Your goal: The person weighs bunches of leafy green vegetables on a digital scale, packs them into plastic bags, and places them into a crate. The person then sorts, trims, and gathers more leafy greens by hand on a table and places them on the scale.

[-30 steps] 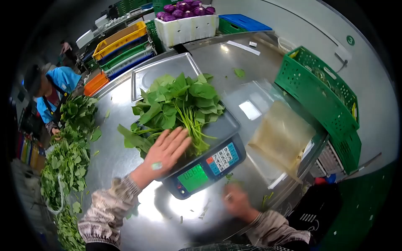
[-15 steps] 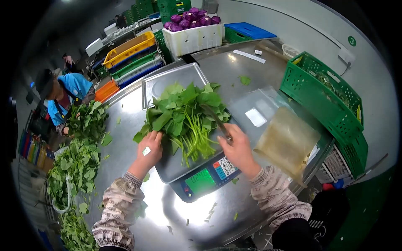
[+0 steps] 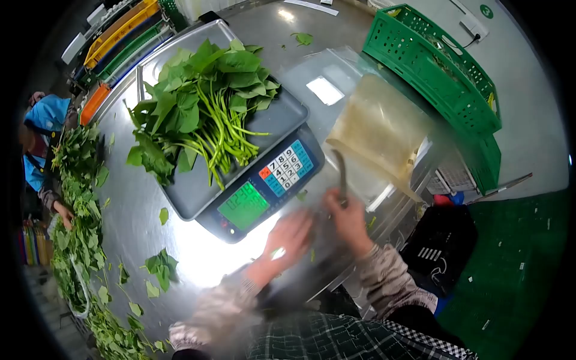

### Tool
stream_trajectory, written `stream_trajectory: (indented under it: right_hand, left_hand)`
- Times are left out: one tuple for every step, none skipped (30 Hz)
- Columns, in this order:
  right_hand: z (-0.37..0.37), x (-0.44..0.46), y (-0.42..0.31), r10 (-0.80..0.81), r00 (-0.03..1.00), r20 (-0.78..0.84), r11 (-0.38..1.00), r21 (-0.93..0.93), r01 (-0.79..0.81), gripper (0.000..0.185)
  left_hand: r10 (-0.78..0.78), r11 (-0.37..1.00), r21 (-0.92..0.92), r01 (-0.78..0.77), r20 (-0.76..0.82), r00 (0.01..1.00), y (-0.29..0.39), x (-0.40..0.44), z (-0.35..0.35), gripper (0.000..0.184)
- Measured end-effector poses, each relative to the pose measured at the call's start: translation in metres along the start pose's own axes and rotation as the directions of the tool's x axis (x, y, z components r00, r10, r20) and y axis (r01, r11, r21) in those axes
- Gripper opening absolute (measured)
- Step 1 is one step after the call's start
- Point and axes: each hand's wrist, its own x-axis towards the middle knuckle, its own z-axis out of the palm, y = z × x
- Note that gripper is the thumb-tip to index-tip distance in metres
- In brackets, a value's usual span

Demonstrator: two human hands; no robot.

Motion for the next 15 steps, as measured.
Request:
stream_trajectory:
  right_hand:
    - [-0.013,0.011,0.009,-0.087,0.987,-0.133,0.992,-0.099,0.074,0.017]
    - [-0.024,0.009,0.014,-0.063,0.977,-0.203,0.994,-0.102,0.042,0.017]
    - [-0.032,0.005,0.018,-0.046,0.96,-0.275,0.995,-0.097,0.02,0.017]
    - [-0.036,0.001,0.023,-0.03,0.938,-0.347,0.996,-0.085,0.001,0.018]
    - [-0.032,-0.016,0.031,0.157,0.936,-0.315,0.987,0.026,-0.157,0.019]
    - [-0.013,-0.045,0.021,0.253,0.964,-0.081,0.955,0.182,-0.235,0.021]
    - [0.013,-0.075,0.019,0.109,0.985,0.13,0.987,-0.13,-0.092,0.019]
    - [0.037,-0.114,-0.01,0.103,0.913,0.394,0.974,0.145,-0.172,0.016]
    - [0.037,-0.118,-0.006,0.034,0.936,0.351,0.976,0.189,-0.106,0.014]
    - [0.038,-0.116,-0.006,-0.037,0.952,0.304,0.973,0.229,-0.036,0.013]
    - [0.04,-0.109,-0.008,-0.11,0.957,0.268,0.965,0.26,0.039,0.011]
    - [0.019,-0.085,-0.012,0.034,0.986,0.163,0.975,0.209,-0.068,0.012]
    - [-0.007,-0.069,-0.014,0.095,0.995,0.04,0.981,0.165,-0.1,0.013]
    - [-0.032,-0.055,-0.016,0.154,0.985,-0.083,0.981,0.131,-0.142,0.015]
    - [-0.042,-0.048,-0.021,0.126,0.969,-0.212,0.99,0.087,-0.109,0.016]
  left_hand:
    - [0.033,0.999,0.037,-0.031,-0.048,0.998,0.002,0.017,0.011,0.043]
    - [-0.028,0.998,0.049,0.028,-0.005,1.0,0.002,0.014,0.021,0.043]
    - [-0.082,0.994,0.07,0.08,0.032,0.996,-0.004,0.015,0.033,0.044]
    - [-0.134,0.987,0.095,0.127,0.069,0.989,-0.013,0.018,0.044,0.045]
    - [-0.16,0.974,0.169,0.148,0.061,0.985,-0.024,-0.002,0.051,0.041]
    - [-0.186,0.957,0.237,0.166,0.064,0.981,-0.033,-0.039,0.049,0.037]
    - [-0.275,0.951,0.138,0.277,-0.033,0.961,-0.031,-0.066,0.026,0.028]
    - [-0.464,0.885,0.111,0.452,0.134,0.876,-0.029,-0.095,-0.005,0.026]
    - [-0.249,0.951,0.207,0.232,0.064,0.966,-0.033,-0.142,-0.027,0.028]
    - [-0.259,0.941,0.227,0.25,0.009,0.966,-0.026,-0.172,-0.053,0.03]
    - [-0.278,0.926,0.249,0.284,-0.058,0.959,-0.013,-0.186,-0.079,0.031]
    - [-0.297,0.924,0.243,0.294,-0.027,0.955,0.001,-0.185,-0.093,0.03]
    - [-0.312,0.922,0.238,0.305,-0.007,0.95,0.015,-0.178,-0.103,0.03]
    - [-0.325,0.92,0.233,0.316,-0.002,0.946,0.025,-0.166,-0.105,0.029]
    - [-0.227,0.97,0.073,0.233,-0.073,0.971,0.03,-0.138,-0.097,0.025]
